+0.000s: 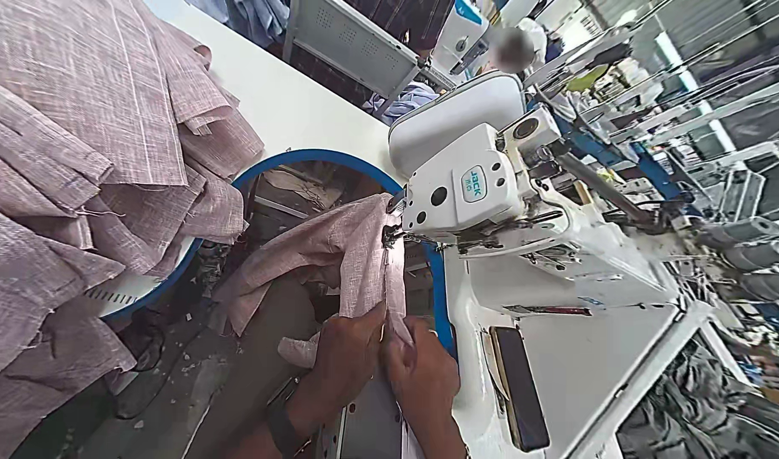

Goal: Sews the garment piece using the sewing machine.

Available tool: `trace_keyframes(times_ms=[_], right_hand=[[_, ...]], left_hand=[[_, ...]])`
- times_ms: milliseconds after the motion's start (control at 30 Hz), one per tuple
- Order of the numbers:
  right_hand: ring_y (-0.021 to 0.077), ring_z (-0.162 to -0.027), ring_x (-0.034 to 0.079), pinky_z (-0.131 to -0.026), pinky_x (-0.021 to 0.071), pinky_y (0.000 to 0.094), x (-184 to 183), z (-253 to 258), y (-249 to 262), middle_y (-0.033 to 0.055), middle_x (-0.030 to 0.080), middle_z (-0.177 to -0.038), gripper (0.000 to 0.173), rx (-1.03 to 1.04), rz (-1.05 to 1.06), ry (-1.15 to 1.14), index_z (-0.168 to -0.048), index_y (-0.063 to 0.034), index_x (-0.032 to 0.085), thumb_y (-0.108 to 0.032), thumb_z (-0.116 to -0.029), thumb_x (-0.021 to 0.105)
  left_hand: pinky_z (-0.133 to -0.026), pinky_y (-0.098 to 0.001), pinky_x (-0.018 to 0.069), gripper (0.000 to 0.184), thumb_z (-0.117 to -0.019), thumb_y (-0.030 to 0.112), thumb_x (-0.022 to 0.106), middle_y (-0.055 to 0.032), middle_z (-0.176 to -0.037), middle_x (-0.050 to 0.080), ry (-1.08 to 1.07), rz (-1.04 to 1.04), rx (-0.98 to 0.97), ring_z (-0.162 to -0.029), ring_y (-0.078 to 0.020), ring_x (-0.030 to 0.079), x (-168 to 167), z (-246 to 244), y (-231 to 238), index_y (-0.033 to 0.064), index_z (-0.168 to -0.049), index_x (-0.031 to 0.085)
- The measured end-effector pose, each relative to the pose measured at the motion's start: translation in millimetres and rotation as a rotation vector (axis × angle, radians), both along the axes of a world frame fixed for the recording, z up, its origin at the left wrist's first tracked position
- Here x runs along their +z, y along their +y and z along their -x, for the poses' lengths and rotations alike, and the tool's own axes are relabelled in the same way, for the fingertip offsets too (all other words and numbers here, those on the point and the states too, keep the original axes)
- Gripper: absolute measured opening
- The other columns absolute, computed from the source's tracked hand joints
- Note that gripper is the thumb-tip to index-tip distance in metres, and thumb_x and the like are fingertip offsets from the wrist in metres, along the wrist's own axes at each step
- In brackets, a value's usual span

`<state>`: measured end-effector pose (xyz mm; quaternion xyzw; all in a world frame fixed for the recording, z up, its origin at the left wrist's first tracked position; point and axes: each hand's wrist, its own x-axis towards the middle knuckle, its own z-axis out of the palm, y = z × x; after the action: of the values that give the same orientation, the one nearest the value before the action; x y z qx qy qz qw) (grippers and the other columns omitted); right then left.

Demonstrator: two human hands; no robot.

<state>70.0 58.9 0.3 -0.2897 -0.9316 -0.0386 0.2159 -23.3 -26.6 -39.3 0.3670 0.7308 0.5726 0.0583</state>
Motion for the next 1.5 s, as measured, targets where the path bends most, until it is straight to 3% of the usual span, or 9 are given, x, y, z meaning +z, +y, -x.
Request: trace_keyframes(times_ms=[167,267,367,433,533,633,767,1000,1500], right_hand=[[0.0494,-0.088,0.071,-0.065,0.0524,0.0650,2.4,-37.7,33.0,0.0282,0.071,-0.107,0.020,-0.225,0.119,-0.118,-0.098,0.0030,0.077,0.002,-0.0816,0.066],[0.0137,-0.094,0.071,-0.083,0.0560,0.0322,2.2,-47.5,39.4,0.0071,0.076,-0.099,0.020,-0.233,0.484,0.344,-0.084,0.0021,0.074,0.005,-0.0819,0.055],[-0.0001,-0.066,0.065,-0.061,0.0559,0.0168,7.5,-32.5,36.4,-0.0040,0.068,-0.075,0.023,-0.230,0.926,0.843,-0.091,-0.0024,0.065,0.005,-0.0947,0.044],[-0.0016,-0.065,0.059,-0.061,0.0507,0.0149,6.3,-33.8,40.3,-0.0053,0.063,-0.075,0.013,-0.168,0.680,0.627,-0.104,-0.0008,0.067,-0.005,-0.0938,0.060],[0.0335,-0.071,0.073,-0.056,0.0543,0.0508,8.1,-37.5,44.7,0.0187,0.074,-0.087,0.045,-0.147,0.086,0.071,-0.107,0.0042,0.074,-0.033,-0.0806,0.073],[0.0455,-0.072,0.070,-0.055,0.0508,0.0607,8.0,-49.4,53.8,0.0253,0.069,-0.083,0.015,-0.219,-0.022,-0.028,-0.089,0.0033,0.075,-0.008,-0.0828,0.066],[0.0055,-0.076,0.067,-0.071,0.0550,0.0255,27.0,-79.2,60.2,0.0040,0.071,-0.080,0.024,-0.006,0.444,0.157,-0.090,-0.0001,0.074,-0.006,-0.0913,0.051],[0.0193,-0.053,0.064,-0.043,0.0488,0.0310,46.2,-37.4,-26.1,0.0056,0.063,-0.066,0.009,0.542,0.091,-0.383,-0.081,-0.0091,0.070,-0.004,-0.0795,0.063],[0.0244,-0.064,0.070,-0.055,0.0558,0.0337,36.8,-21.3,-3.7,0.0132,0.071,-0.079,0.018,0.335,0.022,-0.266,-0.090,-0.0028,0.078,0.004,-0.0808,0.063]], left_hand=[[-0.047,-0.0350,0.0481,0.033,-0.0948,0.013,0.051,-0.0057,-0.058,0.063,0.004,-0.040,0.048,-0.047,-0.0178,0.059,-5.1,-2.9,0.8,0.0011,-0.109,0.079],[-0.050,-0.0333,0.0492,0.033,-0.0948,0.013,0.051,-0.0051,-0.061,0.065,-0.014,-0.066,0.052,-0.050,-0.0154,0.060,-7.6,-4.9,2.5,0.0006,-0.108,0.078],[-0.050,-0.0311,0.0487,0.032,-0.0957,0.014,0.051,-0.0041,-0.063,0.066,-0.019,-0.067,0.062,-0.050,-0.0129,0.058,-7.8,-5.7,3.0,0.0009,-0.108,0.078],[-0.050,-0.0287,0.0476,0.033,-0.0963,0.016,0.051,-0.0026,-0.062,0.065,-0.013,-0.060,0.071,-0.049,-0.0108,0.056,-8.8,-6.4,3.4,0.0016,-0.108,0.078],[-0.050,-0.0292,0.0479,0.032,-0.0963,0.016,0.052,-0.0032,-0.063,0.066,0.003,-0.042,0.079,-0.049,-0.0111,0.057,-9.1,-6.2,3.4,0.0016,-0.107,0.078],[-0.050,-0.0290,0.0478,0.032,-0.0951,0.015,0.051,-0.0036,-0.063,0.066,0.018,-0.038,0.080,-0.050,-0.0115,0.057,-8.9,-5.1,3.2,0.0013,-0.108,0.078],[-0.055,-0.0281,0.0508,0.032,-0.0955,0.014,0.052,-0.0040,-0.069,0.070,-0.002,-0.057,0.064,-0.055,-0.0105,0.062,-9.6,-5.0,1.7,0.0015,-0.109,0.078],[-0.051,-0.0363,0.0506,0.033,-0.0951,0.014,0.049,-0.0080,-0.061,0.067,0.059,-0.059,0.019,-0.052,-0.0194,0.064,-6.5,-4.2,-2.5,0.0007,-0.099,0.080],[-0.047,-0.0282,0.0446,0.033,-0.0959,0.012,0.052,-0.0050,-0.055,0.059,-0.060,-0.123,-0.091,-0.044,-0.0132,0.052,-12.5,14.9,-0.4,-0.0017,-0.112,0.077]])
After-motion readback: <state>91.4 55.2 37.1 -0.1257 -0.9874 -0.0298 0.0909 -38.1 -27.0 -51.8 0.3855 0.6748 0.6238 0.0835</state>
